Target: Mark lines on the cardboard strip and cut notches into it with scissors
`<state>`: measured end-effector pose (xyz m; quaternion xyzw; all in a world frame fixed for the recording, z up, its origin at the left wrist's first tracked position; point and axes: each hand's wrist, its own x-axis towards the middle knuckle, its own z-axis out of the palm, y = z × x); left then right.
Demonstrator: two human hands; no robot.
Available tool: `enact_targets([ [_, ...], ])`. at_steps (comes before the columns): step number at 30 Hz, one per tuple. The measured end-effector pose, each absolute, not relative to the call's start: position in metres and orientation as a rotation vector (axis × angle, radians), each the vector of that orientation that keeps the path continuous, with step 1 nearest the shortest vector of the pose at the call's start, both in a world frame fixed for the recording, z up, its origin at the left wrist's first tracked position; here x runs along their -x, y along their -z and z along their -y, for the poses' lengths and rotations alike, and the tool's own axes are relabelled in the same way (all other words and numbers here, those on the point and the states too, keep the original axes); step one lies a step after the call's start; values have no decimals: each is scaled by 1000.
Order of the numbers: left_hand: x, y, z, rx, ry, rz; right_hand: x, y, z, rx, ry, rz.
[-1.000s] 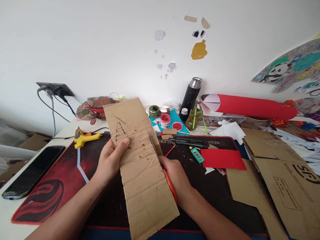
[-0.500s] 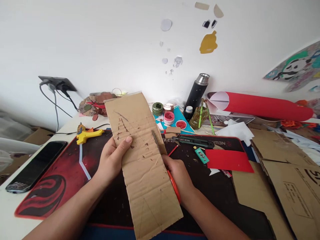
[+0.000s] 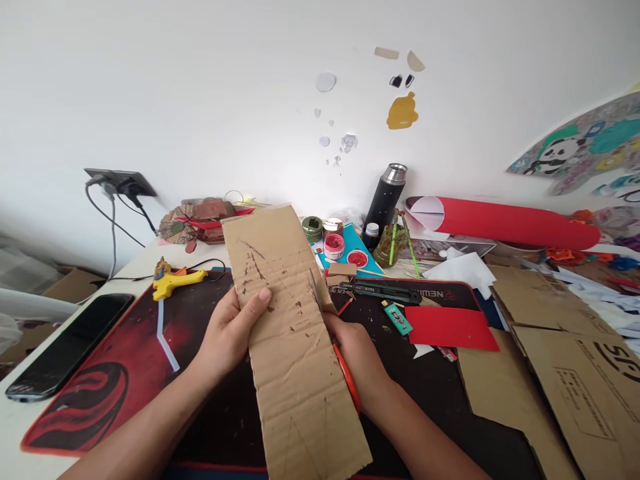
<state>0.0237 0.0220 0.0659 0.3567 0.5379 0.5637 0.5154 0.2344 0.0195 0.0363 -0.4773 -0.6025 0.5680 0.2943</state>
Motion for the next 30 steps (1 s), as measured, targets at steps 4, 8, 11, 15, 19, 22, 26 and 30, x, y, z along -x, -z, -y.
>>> enact_targets([
  [4, -24, -68, -23, -887, -1357, -1310, -235, -40, -19, 1344, -1429, 1686],
  [8, -27, -69, -22, -874, -1375, -1311, -235, -38, -19, 1394, -1402, 1690],
  [11, -29, -68, -21, -852, -1389, -1306, -234, -32, -19, 1388, -1410, 1669],
  [15, -29, -65, -20, -855, -1402, -1305, -233, -28, -18, 1361, -1428, 1638],
  [19, -30, -63, -19, -848, -1418, -1310, -233, -32, -16, 1335, -1426, 1655],
  [22, -31, -63, -19, -856, -1416, -1320, -232, -36, -16, 1335, -1404, 1691],
  [26, -31, -65, -19, -859, -1414, -1340, -233, -40, -16, 1345, -1384, 1720],
  [30, -29, -62, -19, -869, -1422, -1335, -232, -39, -14, 1371, -1363, 1734],
])
